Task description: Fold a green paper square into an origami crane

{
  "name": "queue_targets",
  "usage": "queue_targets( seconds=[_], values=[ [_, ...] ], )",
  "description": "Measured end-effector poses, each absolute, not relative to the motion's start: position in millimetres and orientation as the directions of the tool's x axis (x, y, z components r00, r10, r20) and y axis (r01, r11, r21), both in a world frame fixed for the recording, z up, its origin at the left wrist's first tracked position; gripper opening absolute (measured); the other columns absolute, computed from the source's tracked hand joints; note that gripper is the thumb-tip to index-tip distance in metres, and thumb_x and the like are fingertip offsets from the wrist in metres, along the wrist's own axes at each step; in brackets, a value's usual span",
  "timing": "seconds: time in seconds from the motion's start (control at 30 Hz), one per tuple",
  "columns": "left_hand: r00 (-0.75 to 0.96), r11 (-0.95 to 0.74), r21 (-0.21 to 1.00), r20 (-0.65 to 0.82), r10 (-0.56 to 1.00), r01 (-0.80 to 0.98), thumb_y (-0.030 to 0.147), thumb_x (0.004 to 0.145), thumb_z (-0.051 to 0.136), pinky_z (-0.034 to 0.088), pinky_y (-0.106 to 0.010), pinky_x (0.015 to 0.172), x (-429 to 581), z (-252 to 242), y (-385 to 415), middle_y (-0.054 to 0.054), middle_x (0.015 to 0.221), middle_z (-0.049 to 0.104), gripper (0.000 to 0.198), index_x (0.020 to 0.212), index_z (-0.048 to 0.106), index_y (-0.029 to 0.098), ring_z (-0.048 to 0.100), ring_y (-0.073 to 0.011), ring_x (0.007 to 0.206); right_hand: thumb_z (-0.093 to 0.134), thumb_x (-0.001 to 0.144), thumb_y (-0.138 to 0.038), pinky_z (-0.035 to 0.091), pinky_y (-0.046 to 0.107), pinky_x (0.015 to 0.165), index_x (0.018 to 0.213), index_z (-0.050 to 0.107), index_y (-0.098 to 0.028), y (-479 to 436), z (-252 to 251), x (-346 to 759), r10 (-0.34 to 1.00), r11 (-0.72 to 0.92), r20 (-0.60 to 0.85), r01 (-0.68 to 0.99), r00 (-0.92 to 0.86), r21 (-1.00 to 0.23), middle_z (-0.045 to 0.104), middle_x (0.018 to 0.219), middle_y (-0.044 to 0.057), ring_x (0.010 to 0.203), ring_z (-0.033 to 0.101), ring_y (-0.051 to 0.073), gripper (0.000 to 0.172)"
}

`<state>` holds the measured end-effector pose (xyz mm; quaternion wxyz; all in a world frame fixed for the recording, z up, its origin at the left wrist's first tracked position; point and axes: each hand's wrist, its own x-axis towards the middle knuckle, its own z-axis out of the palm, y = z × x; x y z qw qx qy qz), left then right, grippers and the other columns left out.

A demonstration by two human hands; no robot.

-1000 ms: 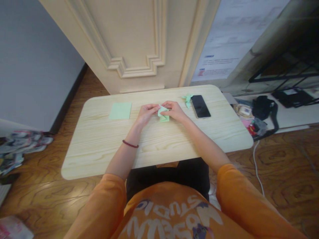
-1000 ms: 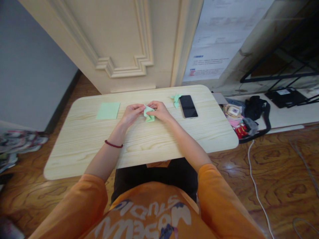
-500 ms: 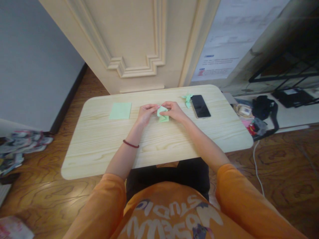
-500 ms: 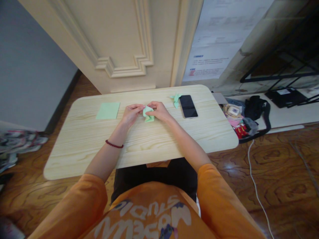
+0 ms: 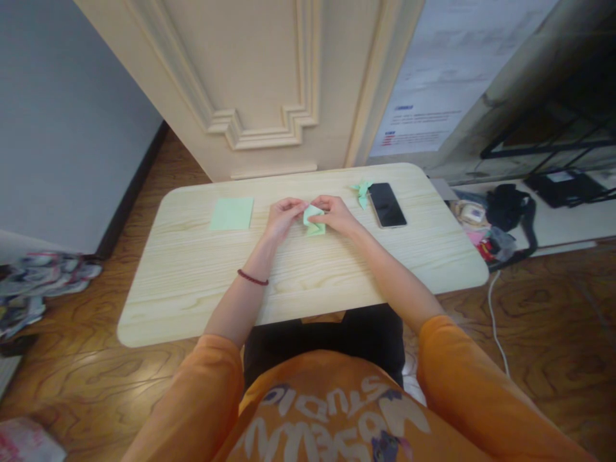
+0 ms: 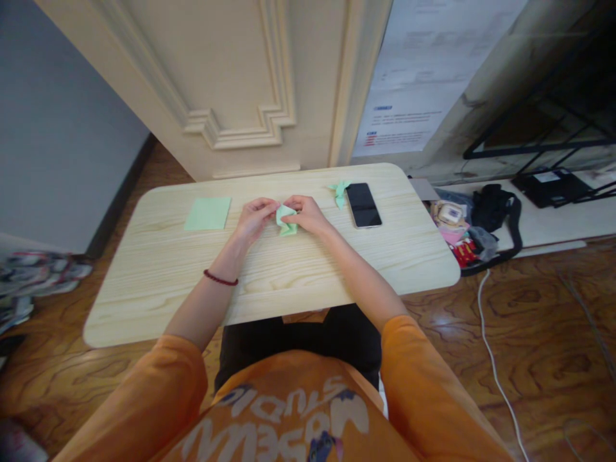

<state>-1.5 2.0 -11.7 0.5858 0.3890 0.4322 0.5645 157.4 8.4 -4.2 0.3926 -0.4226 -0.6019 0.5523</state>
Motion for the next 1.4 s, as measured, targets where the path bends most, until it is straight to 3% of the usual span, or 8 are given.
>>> queue_targets(
  seconds=[0.2,0.37,0.6,0.77,1.4],
  values=[
    [0.024,0.078,0.975,-0.074,0.997,-0.210,0.042,0.036,0.092,0.050,-0.027,0.068,-5.9,-12.4,2.0,-0.004,0.071,0.072,0.048,0.070,0.072,0.014,0.063,-0.0130,0.064,0.078,0.049,-0.026,0.048,0.026,0.063,0.080,0.060,-0.018,7.0,-1.8,158.3,0.953,0.019,0.000,0.059,-0.302,-0.998,0.067,0.069,-0.002,0.065,0.062,0.015,0.036],
    [0.005,0.101,0.972,-0.103,0.995,-0.213,0.042,0.033,0.093,0.052,-0.029,0.070,-6.9,-12.6,2.1,-0.004,0.070,0.072,0.049,0.068,0.073,0.014,0.063,-0.0136,0.064,0.079,0.049,-0.024,0.049,0.027,0.062,0.080,0.060,-0.018,7.2,-1.4,158.6,0.956,0.005,-0.010,0.049,-0.294,-0.999,0.068,0.069,-0.002,0.065,0.063,0.016,0.038],
    [-0.066,0.047,0.984,-0.059,0.996,-0.170,0.041,0.038,0.093,0.053,-0.031,0.071,-5.8,-12.6,2.3,-0.005,0.070,0.072,0.046,0.069,0.073,0.014,0.065,-0.0157,0.065,0.080,0.050,-0.024,0.048,0.027,0.063,0.083,0.060,-0.018,6.6,-1.5,159.8,0.952,-0.006,-0.006,0.002,-0.305,-1.000,0.068,0.067,-0.001,0.064,0.063,0.016,0.039],
    [-0.014,0.030,0.990,-0.032,0.999,-0.136,0.042,0.040,0.092,0.053,-0.031,0.072,-9.0,-12.7,1.2,-0.008,0.075,0.074,0.048,0.074,0.074,0.013,0.066,-0.0169,0.068,0.080,0.049,-0.024,0.048,0.026,0.062,0.080,0.059,-0.019,6.9,-0.6,160.0,0.957,-0.004,-0.004,0.001,-0.291,-1.000,0.068,0.065,-0.002,0.062,0.062,0.015,0.038],
    [-0.031,0.061,0.988,-0.065,0.997,-0.139,0.037,0.037,0.093,0.054,-0.032,0.071,-10.3,-13.5,1.8,-0.008,0.074,0.074,0.047,0.072,0.074,0.013,0.066,-0.0168,0.066,0.080,0.053,-0.036,0.046,0.026,0.059,0.074,0.061,-0.018,11.4,-7.3,162.0,0.973,-0.012,-0.008,-0.014,-0.229,-1.000,0.068,0.064,0.000,0.060,0.061,0.015,0.033]
  ],
)
